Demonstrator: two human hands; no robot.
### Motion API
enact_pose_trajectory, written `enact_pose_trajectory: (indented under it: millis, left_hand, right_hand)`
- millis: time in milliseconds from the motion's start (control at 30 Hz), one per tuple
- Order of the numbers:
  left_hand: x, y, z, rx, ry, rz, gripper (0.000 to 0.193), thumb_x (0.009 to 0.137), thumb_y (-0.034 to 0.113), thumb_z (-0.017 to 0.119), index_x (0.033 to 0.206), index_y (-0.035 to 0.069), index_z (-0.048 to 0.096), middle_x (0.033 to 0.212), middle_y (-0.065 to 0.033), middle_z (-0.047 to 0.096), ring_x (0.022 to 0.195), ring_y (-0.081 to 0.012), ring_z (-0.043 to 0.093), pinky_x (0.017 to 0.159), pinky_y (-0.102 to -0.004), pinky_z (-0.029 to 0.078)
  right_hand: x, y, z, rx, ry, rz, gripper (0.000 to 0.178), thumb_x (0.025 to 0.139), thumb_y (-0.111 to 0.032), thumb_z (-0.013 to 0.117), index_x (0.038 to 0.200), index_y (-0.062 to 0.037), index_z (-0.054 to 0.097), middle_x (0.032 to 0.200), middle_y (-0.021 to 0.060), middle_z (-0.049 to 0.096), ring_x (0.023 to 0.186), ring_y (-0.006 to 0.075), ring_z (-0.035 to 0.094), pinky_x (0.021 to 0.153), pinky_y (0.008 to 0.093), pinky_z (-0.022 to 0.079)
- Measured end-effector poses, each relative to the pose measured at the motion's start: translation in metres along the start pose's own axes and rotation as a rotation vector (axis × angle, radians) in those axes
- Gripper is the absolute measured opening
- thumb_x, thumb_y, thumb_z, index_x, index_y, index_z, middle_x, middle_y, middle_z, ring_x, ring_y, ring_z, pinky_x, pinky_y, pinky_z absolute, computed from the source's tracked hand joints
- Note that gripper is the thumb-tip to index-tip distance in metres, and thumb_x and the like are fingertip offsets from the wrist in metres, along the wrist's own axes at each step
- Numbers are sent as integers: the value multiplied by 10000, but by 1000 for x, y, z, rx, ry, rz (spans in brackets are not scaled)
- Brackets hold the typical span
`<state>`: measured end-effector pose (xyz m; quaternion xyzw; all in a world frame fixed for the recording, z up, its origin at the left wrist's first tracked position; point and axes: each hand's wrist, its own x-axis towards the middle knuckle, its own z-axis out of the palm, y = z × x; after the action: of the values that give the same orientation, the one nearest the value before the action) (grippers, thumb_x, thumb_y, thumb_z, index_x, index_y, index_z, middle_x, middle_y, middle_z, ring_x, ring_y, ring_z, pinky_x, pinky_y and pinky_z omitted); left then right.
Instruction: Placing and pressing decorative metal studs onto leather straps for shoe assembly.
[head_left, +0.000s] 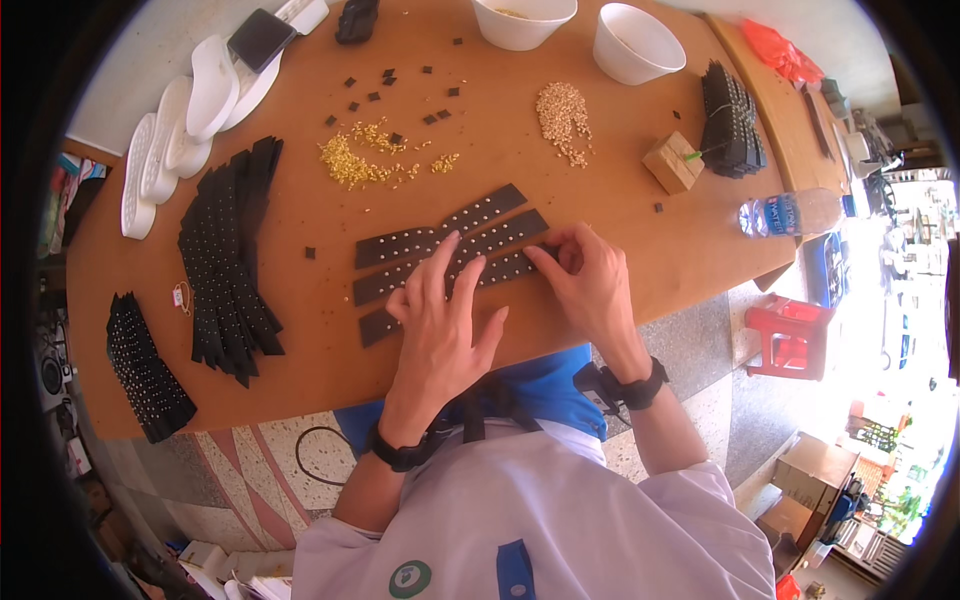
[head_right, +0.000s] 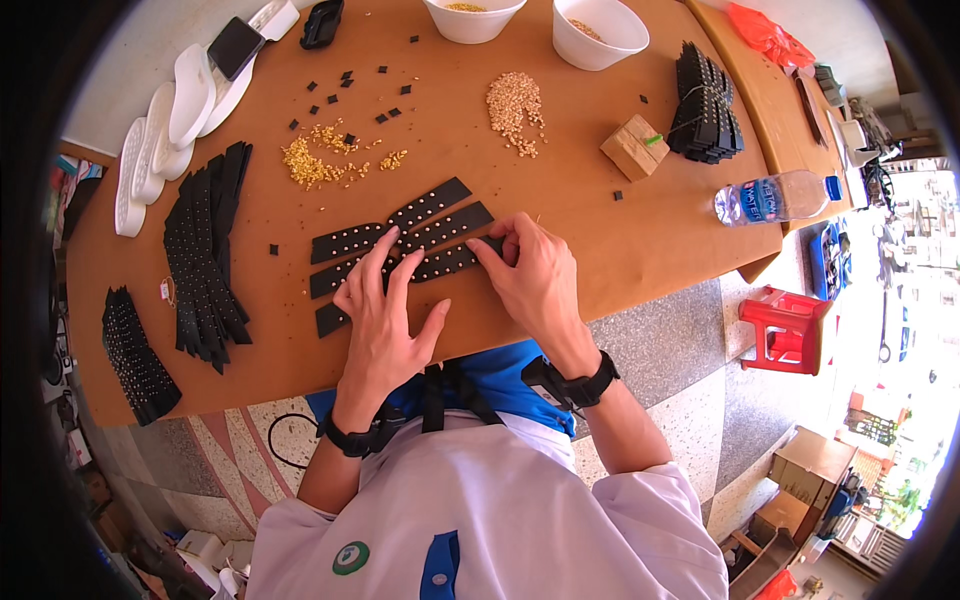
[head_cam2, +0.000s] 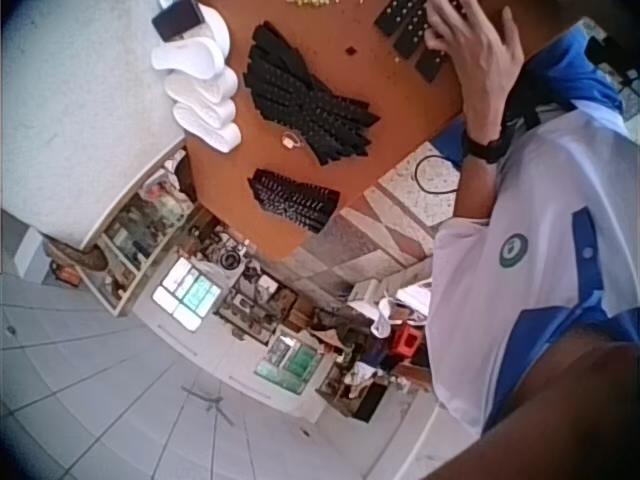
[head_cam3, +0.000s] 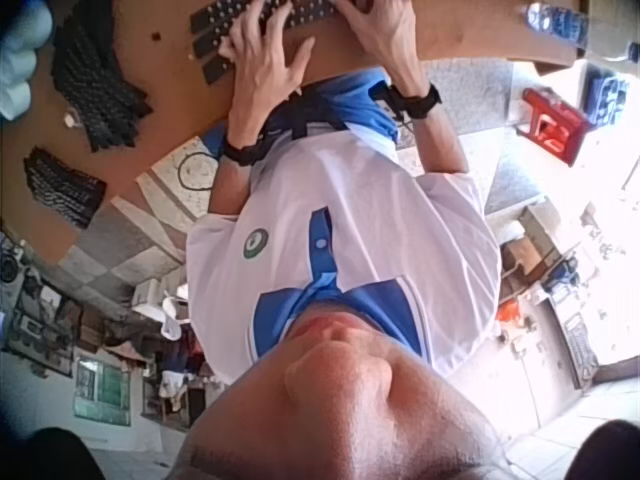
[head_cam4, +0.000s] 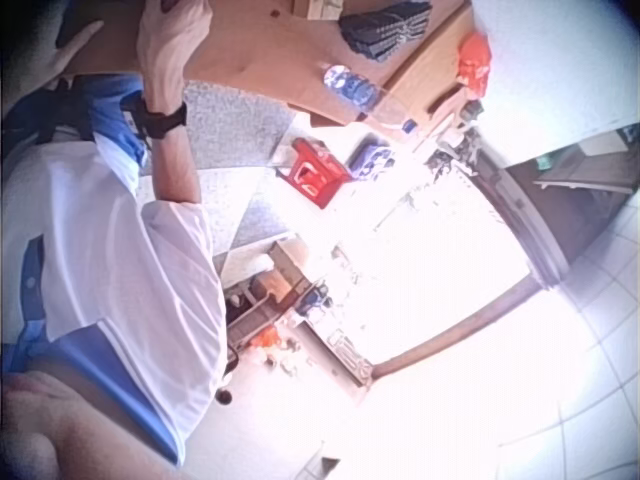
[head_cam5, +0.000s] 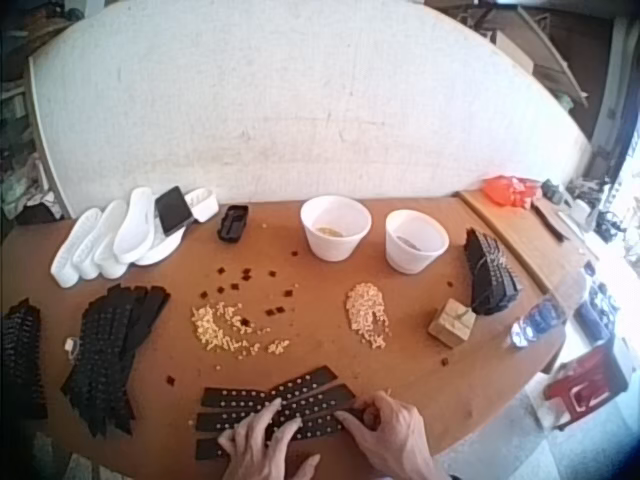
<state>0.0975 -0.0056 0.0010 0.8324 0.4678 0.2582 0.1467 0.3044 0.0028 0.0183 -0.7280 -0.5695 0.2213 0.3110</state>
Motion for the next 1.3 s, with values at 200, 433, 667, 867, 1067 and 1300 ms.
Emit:
enact_pose_trajectory:
  millis: [200,433,667,867,1067,1300]
  left_hand:
    - [0,0,0,-4,1,-1,615,894,275,744,1428,61,527,1601,-207,377,1342,-375,434,1023,-518,287]
    - [0,0,0,-5,11,-4,602,888,275,748,1411,61,542,1599,-206,382,1343,-373,433,1028,-517,285]
    - [-3,-1,0,-65,44,-7,537,906,248,739,1387,83,565,1564,-176,445,1370,-370,429,1112,-514,261]
    - [-5,-4,3,-77,195,49,366,907,179,730,1246,69,649,1406,-130,579,1240,-320,533,1036,-455,322]
    - [-2,-3,-14,-147,261,-3,310,884,120,743,1179,64,665,1291,-119,650,1174,-313,588,1019,-436,356]
    - [29,-19,-87,-171,227,-28,248,919,63,730,1141,-7,645,1100,-160,678,989,-321,671,851,-398,527]
  right_hand:
    - [-1,1,-3,108,0,-1,232,898,-200,801,911,-8,671,628,66,583,544,177,544,544,321,458]
    - [-6,4,-6,219,64,14,174,940,-141,767,906,8,685,643,39,594,562,95,511,549,269,444]
    - [8,36,-38,168,426,119,285,910,-221,818,1002,20,696,809,70,653,684,117,559,624,285,474]
    - [60,88,-80,-407,671,60,853,805,-475,873,1349,92,542,1388,237,544,1252,367,523,1044,478,435]
    - [104,104,-81,-351,445,123,988,763,-590,853,1389,98,518,1378,258,571,1299,410,534,1092,470,435]
    - [118,101,-87,-346,353,107,873,744,-516,858,1326,78,592,1255,242,649,1194,392,614,1030,455,482]
